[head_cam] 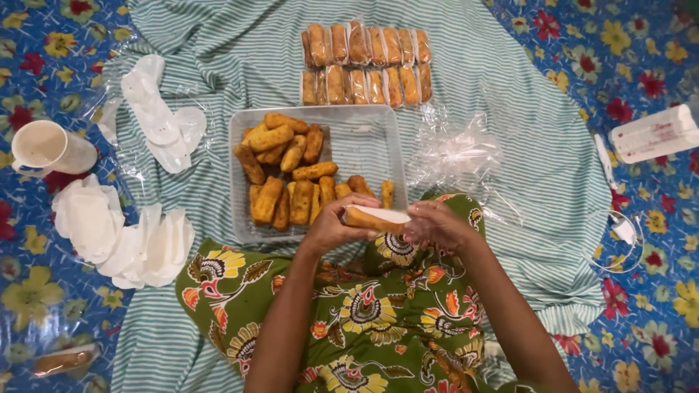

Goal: Wrapping individual fried food items in small paper sheets and arranging them

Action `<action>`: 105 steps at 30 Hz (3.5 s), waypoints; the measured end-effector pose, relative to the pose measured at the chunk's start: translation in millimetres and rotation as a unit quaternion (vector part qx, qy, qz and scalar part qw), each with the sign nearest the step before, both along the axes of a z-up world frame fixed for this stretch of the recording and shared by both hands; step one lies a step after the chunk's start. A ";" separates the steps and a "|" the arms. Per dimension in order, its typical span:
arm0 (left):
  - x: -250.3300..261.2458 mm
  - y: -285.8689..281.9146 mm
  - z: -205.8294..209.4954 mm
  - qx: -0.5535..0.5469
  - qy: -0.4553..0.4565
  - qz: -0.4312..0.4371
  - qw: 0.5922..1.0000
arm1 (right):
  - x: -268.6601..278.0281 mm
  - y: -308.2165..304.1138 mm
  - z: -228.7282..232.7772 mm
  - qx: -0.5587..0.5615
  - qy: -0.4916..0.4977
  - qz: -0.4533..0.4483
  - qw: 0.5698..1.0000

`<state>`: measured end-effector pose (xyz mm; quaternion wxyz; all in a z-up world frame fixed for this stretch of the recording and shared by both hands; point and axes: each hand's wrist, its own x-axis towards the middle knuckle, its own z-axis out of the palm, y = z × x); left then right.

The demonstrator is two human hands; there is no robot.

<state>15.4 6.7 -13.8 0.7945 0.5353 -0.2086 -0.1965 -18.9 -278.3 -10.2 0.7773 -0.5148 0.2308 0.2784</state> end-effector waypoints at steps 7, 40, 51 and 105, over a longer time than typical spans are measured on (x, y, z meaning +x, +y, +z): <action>-2.5 8.4 22.4 -0.016 0.111 0.037 0.993 | -12.4 -11.3 21.1 -0.052 -0.006 -0.009 0.999; -2.0 3.9 -10.7 0.105 0.083 0.013 0.991 | -24.4 46.9 27.8 -0.111 -0.105 0.275 0.949; 13.7 3.7 -52.8 0.239 0.050 0.220 0.944 | -3.9 25.9 -49.9 0.072 -0.194 0.021 0.978; 4.2 1.8 -69.0 0.403 -0.299 0.285 0.816 | -5.8 15.1 -60.7 0.347 -0.222 -0.208 0.887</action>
